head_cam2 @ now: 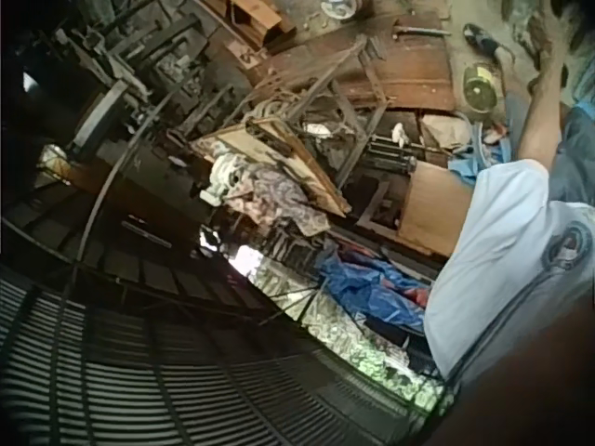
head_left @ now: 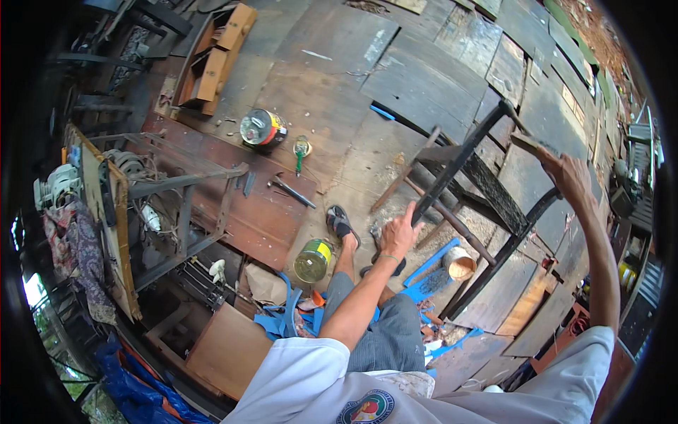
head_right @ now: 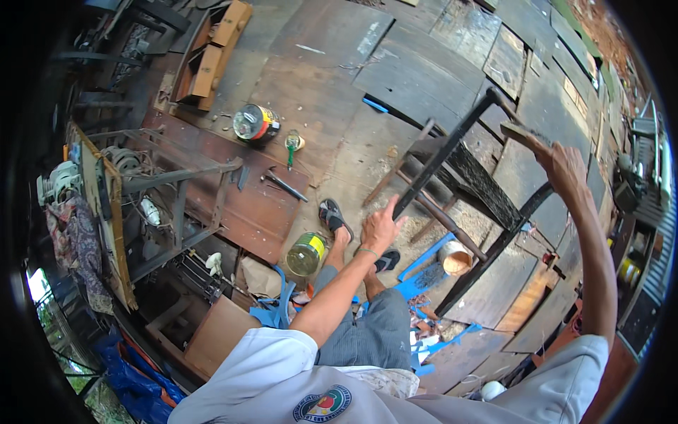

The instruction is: Cleaning and painting a wooden chair frame using a brush and scraper.

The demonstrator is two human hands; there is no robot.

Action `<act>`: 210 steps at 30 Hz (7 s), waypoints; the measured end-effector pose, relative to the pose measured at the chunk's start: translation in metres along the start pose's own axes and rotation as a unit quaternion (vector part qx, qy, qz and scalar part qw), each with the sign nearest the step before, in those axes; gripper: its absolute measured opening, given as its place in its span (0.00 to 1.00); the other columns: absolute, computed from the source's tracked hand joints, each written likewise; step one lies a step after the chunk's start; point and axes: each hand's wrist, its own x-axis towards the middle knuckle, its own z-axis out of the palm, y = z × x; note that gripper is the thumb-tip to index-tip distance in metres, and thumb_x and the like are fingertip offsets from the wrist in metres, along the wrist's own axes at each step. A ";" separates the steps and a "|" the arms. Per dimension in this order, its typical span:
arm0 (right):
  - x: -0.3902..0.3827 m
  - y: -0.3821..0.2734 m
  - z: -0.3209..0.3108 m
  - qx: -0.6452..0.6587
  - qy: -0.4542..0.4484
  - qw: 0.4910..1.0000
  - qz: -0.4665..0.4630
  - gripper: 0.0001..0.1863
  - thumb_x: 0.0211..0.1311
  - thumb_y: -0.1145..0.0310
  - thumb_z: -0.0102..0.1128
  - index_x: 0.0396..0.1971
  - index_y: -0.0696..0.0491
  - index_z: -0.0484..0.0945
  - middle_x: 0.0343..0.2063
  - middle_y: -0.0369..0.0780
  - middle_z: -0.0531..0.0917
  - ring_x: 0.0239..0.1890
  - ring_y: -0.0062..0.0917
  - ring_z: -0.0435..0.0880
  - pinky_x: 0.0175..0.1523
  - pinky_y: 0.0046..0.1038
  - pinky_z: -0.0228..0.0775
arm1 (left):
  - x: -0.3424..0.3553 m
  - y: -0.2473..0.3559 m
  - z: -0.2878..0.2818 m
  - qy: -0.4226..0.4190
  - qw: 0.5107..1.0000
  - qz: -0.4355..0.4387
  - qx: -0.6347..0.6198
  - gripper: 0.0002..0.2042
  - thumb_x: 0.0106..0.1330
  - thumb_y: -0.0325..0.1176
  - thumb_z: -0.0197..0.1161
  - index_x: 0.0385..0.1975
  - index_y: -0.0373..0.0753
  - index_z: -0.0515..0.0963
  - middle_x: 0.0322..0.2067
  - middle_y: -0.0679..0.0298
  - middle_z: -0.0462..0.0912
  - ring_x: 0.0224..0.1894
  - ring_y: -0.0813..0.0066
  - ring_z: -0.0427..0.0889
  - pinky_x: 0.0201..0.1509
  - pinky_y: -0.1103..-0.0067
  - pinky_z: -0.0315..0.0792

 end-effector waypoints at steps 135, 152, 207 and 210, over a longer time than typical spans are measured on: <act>0.514 -0.305 -0.366 0.409 -0.049 0.538 0.735 0.24 0.60 0.58 0.57 0.58 0.39 0.70 0.35 0.53 0.81 0.39 0.51 0.79 0.43 0.45 0.71 | 0.867 -0.220 -0.893 0.074 0.976 0.076 0.189 0.35 0.58 0.47 0.65 0.63 0.36 0.61 0.56 0.46 0.63 0.56 0.48 0.66 0.60 0.62 0.62; 0.390 -0.496 -0.343 0.311 0.157 0.137 0.927 0.25 0.63 0.62 0.53 0.61 0.42 0.67 0.41 0.52 0.80 0.42 0.49 0.79 0.44 0.40 0.71 | 0.782 0.098 -0.584 -0.394 0.826 0.300 0.269 0.29 0.59 0.47 0.64 0.56 0.35 0.71 0.41 0.53 0.81 0.44 0.65 0.80 0.49 0.73 0.72; -0.207 -0.500 -0.037 0.555 0.269 0.020 0.787 0.29 0.62 0.68 0.57 0.63 0.51 0.63 0.21 0.32 0.73 0.14 0.12 0.65 0.16 0.18 0.58 | 0.046 -0.047 -0.044 -0.404 0.910 -0.076 0.047 0.45 0.54 0.55 0.67 0.63 0.30 0.55 0.43 0.55 0.73 0.38 0.69 0.75 0.33 0.72 0.73; -0.177 -0.429 -0.021 0.618 0.289 0.096 0.725 0.27 0.63 0.67 0.55 0.63 0.51 0.63 0.21 0.30 0.71 0.15 0.11 0.66 0.18 0.17 0.58 | 0.087 -0.093 -0.028 -0.332 0.943 0.016 0.005 0.44 0.55 0.55 0.66 0.63 0.31 0.55 0.42 0.52 0.76 0.45 0.66 0.76 0.37 0.71 0.75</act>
